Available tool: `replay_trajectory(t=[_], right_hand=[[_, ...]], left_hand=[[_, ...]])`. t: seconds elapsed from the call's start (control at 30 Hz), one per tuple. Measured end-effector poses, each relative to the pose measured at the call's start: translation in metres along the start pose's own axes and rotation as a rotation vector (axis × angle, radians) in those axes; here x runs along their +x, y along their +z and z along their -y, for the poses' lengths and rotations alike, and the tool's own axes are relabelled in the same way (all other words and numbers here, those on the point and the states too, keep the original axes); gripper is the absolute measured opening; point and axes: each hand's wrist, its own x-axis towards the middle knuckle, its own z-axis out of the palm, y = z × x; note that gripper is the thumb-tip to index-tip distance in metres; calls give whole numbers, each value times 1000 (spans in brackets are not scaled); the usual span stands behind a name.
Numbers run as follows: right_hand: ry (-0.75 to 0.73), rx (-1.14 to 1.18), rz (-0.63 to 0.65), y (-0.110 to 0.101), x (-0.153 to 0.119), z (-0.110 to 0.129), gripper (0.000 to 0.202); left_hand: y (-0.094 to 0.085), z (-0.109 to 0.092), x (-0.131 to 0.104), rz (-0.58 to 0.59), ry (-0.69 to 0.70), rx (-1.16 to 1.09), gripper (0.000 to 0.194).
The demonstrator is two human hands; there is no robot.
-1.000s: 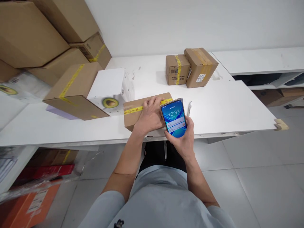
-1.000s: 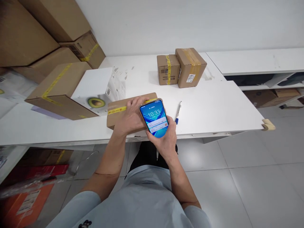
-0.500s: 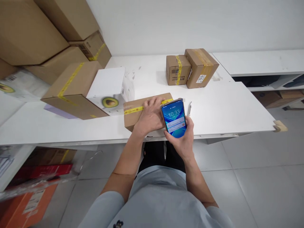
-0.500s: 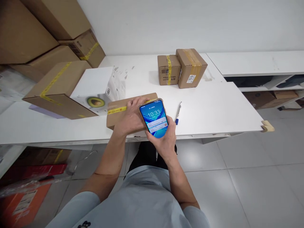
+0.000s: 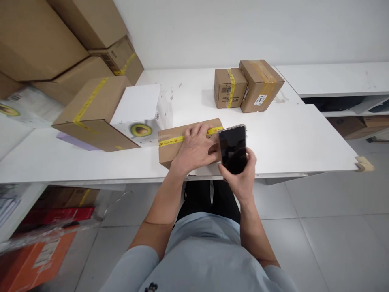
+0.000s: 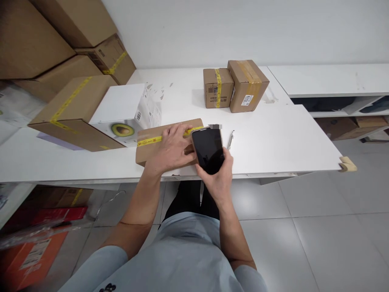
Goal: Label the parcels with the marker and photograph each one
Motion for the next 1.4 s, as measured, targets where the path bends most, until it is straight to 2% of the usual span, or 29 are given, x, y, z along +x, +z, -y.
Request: replay_trajectory(t=[0.17,0.27,0.37,0.57,0.73,0.8,0.9,0.97,1.03,1.1,1.17,1.27,1.4], right_hand=[[210,-217,-137,-34,30,-31,87],[393,-413,-108,-59,50,-52,89],[509,-593,-40,-77,65,-75,90],[610,-767,100,-93,81,-112,86],[668,-842,197,-99,89,-121,83],[661,-854,175,-99,89,-120,83],[501,-667,109,-90,85,-111,85],[349,-393,113,-75,83,-101,80],[264,-106,142,-53,84,-88,73],[282,127,180,-28,86,-78,71],[348,322,275,-4,89,-71,71],[377,502,462,24,89,-66,64],[281,468,579,53,84,-57,52]], left_hand=[[0,0,0,-3,-2,35,48],[1,0,0,0,1,30,47],[0,0,1,3,0,32,47],[0,0,1,9,6,41,45],[1,0,-2,17,34,102,47],[1,1,-4,12,66,141,50],[2,1,-3,18,141,162,51],[2,3,2,49,221,146,50],[2,6,9,82,322,117,48],[3,13,17,96,409,93,46],[3,22,24,80,451,87,46],[4,44,26,10,409,108,56],[6,81,14,-119,182,138,61]])
